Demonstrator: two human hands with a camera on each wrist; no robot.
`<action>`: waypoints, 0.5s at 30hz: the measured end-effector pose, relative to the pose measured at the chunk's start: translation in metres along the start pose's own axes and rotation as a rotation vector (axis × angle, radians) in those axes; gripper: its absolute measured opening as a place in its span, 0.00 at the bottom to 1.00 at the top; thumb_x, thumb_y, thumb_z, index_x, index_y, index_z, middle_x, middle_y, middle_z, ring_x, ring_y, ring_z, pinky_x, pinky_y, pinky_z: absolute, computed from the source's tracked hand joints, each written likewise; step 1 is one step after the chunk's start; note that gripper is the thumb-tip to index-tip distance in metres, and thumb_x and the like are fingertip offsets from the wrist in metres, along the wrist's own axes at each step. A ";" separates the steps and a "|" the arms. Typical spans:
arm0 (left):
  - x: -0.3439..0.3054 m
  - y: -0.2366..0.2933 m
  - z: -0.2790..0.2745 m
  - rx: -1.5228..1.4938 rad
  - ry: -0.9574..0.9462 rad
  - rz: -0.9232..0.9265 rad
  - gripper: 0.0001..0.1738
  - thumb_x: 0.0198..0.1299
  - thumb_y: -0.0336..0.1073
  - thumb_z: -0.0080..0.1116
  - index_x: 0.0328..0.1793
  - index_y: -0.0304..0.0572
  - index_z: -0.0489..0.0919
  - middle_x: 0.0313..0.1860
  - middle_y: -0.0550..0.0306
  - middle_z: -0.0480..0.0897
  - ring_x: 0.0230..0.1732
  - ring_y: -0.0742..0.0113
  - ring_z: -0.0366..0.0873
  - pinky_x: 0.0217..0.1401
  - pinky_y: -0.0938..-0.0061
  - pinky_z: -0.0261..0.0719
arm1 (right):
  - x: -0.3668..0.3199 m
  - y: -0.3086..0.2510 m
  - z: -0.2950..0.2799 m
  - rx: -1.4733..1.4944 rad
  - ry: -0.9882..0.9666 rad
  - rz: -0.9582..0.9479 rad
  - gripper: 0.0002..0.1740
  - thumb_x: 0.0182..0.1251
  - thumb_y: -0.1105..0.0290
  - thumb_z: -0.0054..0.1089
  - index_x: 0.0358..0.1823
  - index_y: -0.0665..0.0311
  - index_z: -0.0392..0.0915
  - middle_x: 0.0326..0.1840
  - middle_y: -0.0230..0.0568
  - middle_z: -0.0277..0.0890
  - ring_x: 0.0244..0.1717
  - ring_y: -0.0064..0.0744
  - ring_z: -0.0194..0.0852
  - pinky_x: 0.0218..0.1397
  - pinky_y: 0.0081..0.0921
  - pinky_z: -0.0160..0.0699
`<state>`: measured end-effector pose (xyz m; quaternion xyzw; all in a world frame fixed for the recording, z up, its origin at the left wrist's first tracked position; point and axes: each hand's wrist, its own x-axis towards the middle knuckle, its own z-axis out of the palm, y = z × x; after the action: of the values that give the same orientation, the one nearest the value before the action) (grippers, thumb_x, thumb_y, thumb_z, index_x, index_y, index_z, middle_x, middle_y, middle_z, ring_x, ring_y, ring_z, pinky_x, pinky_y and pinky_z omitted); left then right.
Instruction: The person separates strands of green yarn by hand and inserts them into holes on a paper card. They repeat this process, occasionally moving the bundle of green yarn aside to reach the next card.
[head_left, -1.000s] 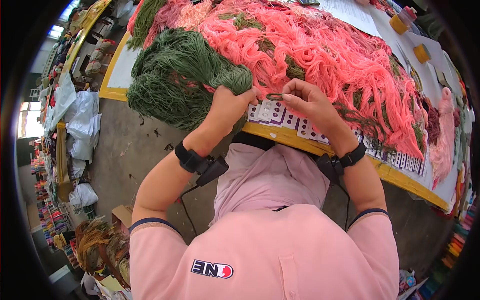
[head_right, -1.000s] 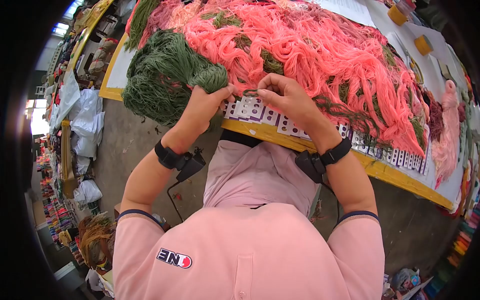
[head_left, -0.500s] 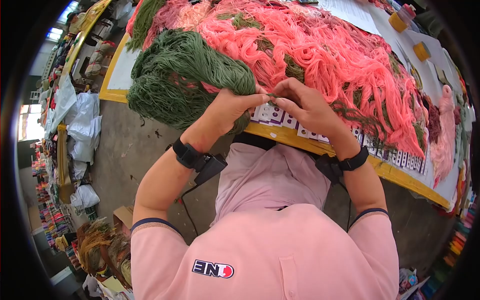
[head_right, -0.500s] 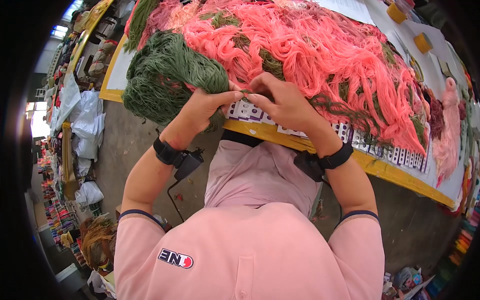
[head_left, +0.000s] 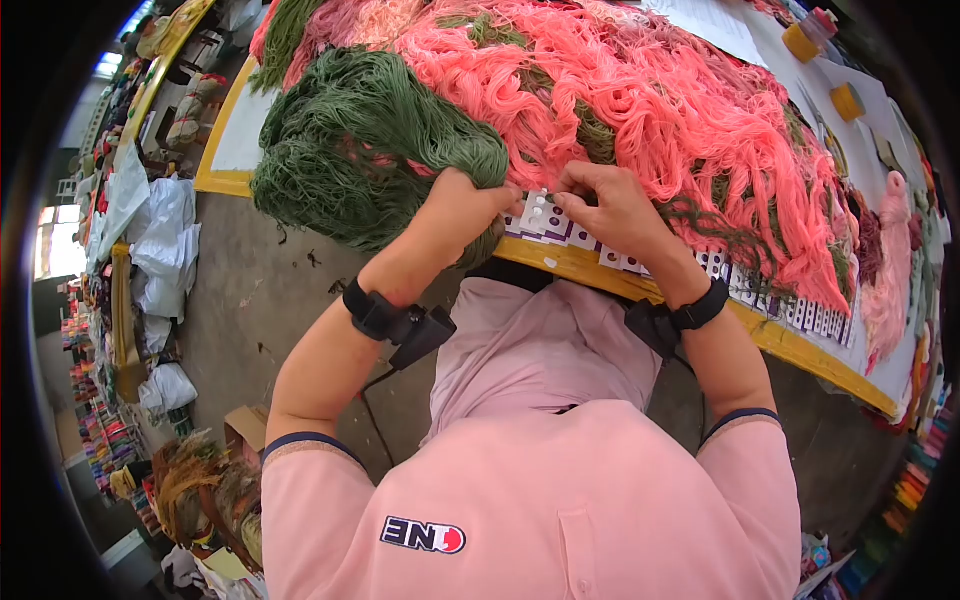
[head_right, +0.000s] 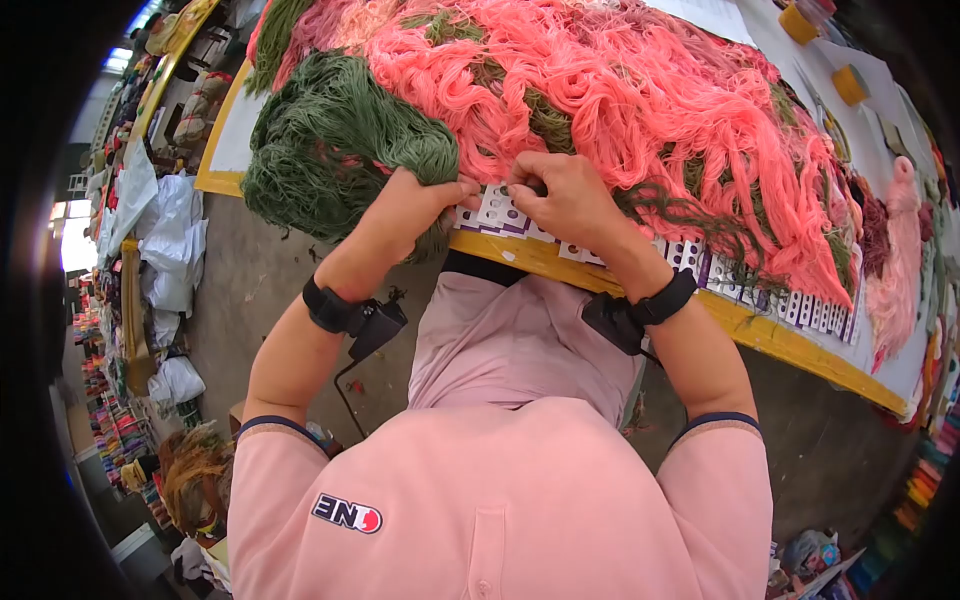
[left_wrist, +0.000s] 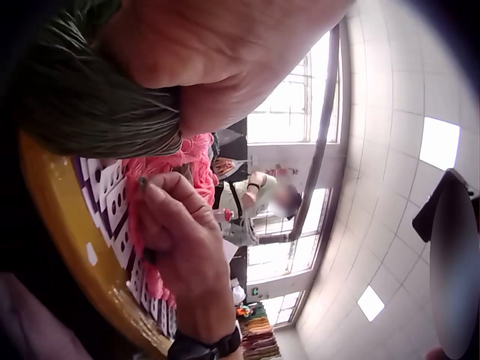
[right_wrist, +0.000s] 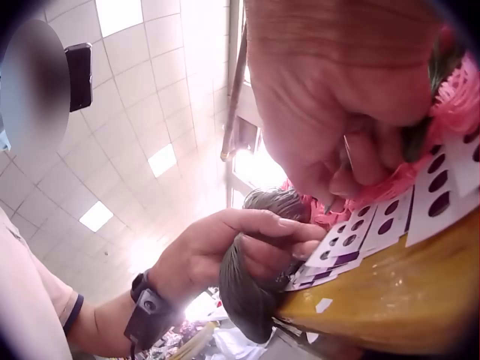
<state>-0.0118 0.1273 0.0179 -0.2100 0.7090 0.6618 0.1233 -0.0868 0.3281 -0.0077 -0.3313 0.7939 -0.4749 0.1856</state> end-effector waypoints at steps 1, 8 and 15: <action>0.003 0.002 -0.001 -0.015 -0.022 -0.043 0.07 0.56 0.25 0.61 0.40 0.34 0.84 0.31 0.61 0.83 0.27 0.76 0.72 0.30 0.80 0.69 | 0.001 0.000 -0.001 -0.027 -0.002 -0.024 0.05 0.63 0.74 0.60 0.36 0.69 0.76 0.23 0.31 0.71 0.27 0.16 0.66 0.30 0.22 0.69; 0.015 -0.001 0.005 -0.056 -0.117 -0.064 0.06 0.55 0.24 0.61 0.39 0.32 0.84 0.28 0.61 0.81 0.26 0.75 0.72 0.27 0.78 0.68 | 0.007 0.001 0.000 -0.025 0.011 -0.024 0.05 0.61 0.74 0.60 0.35 0.68 0.77 0.23 0.35 0.73 0.26 0.19 0.68 0.32 0.23 0.71; 0.019 0.001 0.011 0.050 -0.083 -0.059 0.04 0.53 0.26 0.63 0.34 0.32 0.82 0.26 0.59 0.80 0.24 0.73 0.74 0.25 0.76 0.70 | 0.010 -0.001 0.004 -0.111 0.005 -0.065 0.06 0.61 0.73 0.60 0.35 0.69 0.77 0.23 0.40 0.75 0.25 0.24 0.72 0.32 0.27 0.73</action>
<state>-0.0304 0.1353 0.0090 -0.2000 0.7131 0.6482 0.1771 -0.0910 0.3187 -0.0085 -0.3658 0.8081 -0.4368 0.1495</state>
